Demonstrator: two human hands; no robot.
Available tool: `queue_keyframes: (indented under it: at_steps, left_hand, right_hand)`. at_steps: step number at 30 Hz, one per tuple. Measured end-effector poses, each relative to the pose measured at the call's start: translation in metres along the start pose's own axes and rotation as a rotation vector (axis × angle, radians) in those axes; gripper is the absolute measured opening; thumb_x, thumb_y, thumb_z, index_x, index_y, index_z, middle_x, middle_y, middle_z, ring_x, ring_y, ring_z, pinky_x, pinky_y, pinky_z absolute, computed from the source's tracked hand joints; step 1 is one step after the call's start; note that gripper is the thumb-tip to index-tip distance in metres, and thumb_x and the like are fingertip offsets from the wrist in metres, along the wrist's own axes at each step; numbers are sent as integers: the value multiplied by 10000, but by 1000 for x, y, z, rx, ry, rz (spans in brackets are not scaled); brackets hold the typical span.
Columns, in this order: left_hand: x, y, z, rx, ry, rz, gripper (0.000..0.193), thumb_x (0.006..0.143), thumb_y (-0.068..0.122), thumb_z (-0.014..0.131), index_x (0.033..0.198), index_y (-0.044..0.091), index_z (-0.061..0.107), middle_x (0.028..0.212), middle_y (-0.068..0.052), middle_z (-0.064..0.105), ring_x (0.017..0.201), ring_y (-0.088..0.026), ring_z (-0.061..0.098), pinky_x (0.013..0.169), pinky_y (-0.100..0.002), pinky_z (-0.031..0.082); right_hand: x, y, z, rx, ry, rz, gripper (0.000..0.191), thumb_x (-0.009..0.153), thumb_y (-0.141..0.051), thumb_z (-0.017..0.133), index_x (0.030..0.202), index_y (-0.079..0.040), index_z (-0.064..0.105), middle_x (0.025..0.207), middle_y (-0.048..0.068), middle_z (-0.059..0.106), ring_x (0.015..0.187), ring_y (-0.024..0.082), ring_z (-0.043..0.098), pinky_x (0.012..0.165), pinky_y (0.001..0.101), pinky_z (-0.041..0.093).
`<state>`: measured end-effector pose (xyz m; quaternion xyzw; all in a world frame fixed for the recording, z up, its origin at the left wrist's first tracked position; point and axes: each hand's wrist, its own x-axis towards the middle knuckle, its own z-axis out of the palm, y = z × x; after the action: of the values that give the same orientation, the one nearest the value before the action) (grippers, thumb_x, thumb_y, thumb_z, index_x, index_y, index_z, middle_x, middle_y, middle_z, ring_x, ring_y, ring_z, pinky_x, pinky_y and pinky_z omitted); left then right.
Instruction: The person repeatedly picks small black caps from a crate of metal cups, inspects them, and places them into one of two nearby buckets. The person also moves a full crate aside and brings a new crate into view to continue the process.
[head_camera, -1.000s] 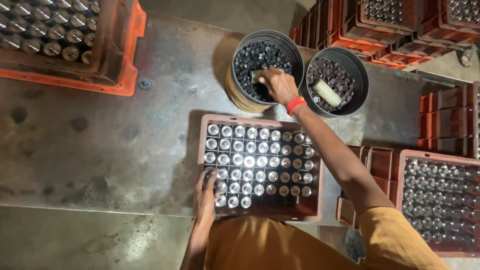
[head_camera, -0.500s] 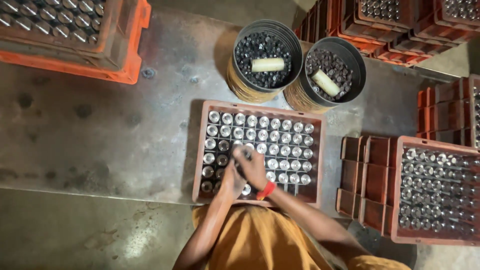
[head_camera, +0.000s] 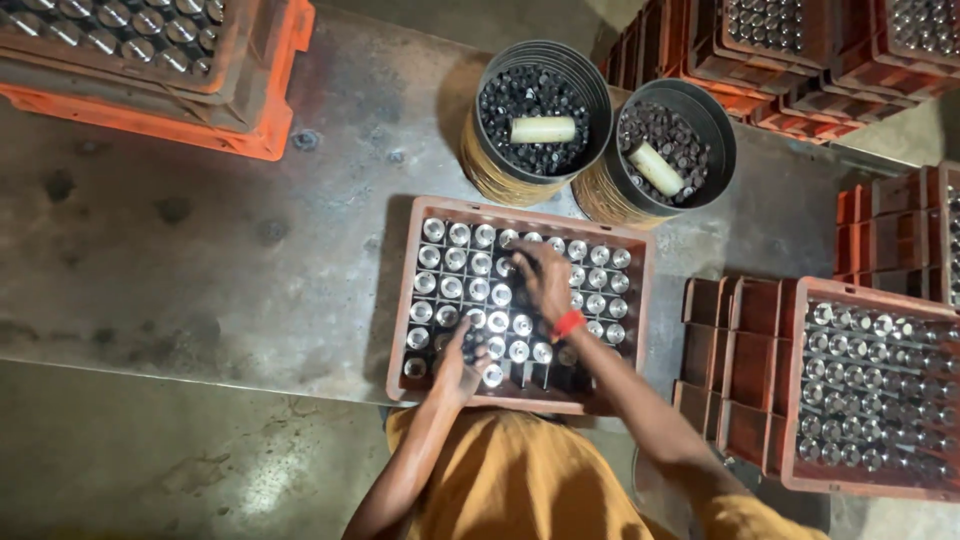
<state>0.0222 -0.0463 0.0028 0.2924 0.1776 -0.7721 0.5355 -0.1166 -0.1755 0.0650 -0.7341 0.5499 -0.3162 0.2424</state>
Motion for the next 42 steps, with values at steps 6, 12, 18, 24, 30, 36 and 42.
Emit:
queue_keyframes:
  at_steps: [6, 12, 18, 24, 30, 36, 42]
  left_hand:
    - [-23, 17, -1, 36, 155, 17, 202, 1006, 298, 578, 1040, 111, 643, 768, -18, 623, 627, -135, 569, 513, -246, 399]
    - [-14, 14, -23, 68, 34, 81, 169, 1033, 307, 603, 1093, 149, 600, 753, 23, 573, 574, -87, 460, 484, -224, 316]
    - [-18, 16, -35, 196, 100, 142, 310, 1022, 384, 553, 1101, 104, 658, 716, -5, 556, 559, -107, 455, 484, -244, 327]
    - [-40, 16, -47, 92, 91, 179, 342, 1024, 438, 548, 1005, 104, 620, 724, -30, 580, 566, -150, 493, 496, -270, 352]
    - [-53, 14, -61, -48, -14, 196, 306, 1024, 384, 560, 1031, 87, 633, 786, -43, 614, 637, -160, 544, 525, -273, 388]
    - [-59, 3, -73, -127, -20, 195, 247, 1002, 295, 546, 1097, 77, 612, 836, -53, 611, 673, -159, 544, 539, -257, 408]
    - [-56, -10, -79, -23, -78, 189, 244, 1037, 257, 547, 1208, 90, 602, 832, -10, 575, 636, -91, 488, 492, -220, 346]
  right_hand:
    - [43, 23, 6, -217, -244, -347, 278, 829, 8, 639, 1072, -75, 744, 1044, 141, 732, 1019, 351, 660, 906, 441, 529]
    - [41, 20, 14, -359, -278, -310, 281, 800, 37, 637, 1027, -80, 754, 1016, 151, 720, 989, 348, 660, 858, 453, 531]
    - [4, 11, -1, -178, -139, -246, 287, 955, -174, 702, 1214, -50, 707, 1025, 177, 705, 941, 366, 662, 829, 464, 532]
    - [-55, 23, -9, -240, -581, -678, 310, 895, -137, 667, 1201, -121, 710, 1156, 90, 663, 1016, 273, 629, 873, 382, 518]
    - [-50, 41, 16, -582, -768, -1006, 421, 839, -137, 601, 1242, -151, 721, 1099, 80, 597, 1049, 247, 582, 896, 370, 504]
    - [-49, 47, 13, -392, -741, -965, 353, 803, -159, 665, 1151, -123, 708, 1286, 106, 649, 1132, 286, 611, 964, 401, 512]
    - [-107, 48, -16, 147, -445, -31, 227, 907, -159, 772, 1120, -79, 767, 1036, 133, 767, 940, 307, 758, 826, 376, 582]
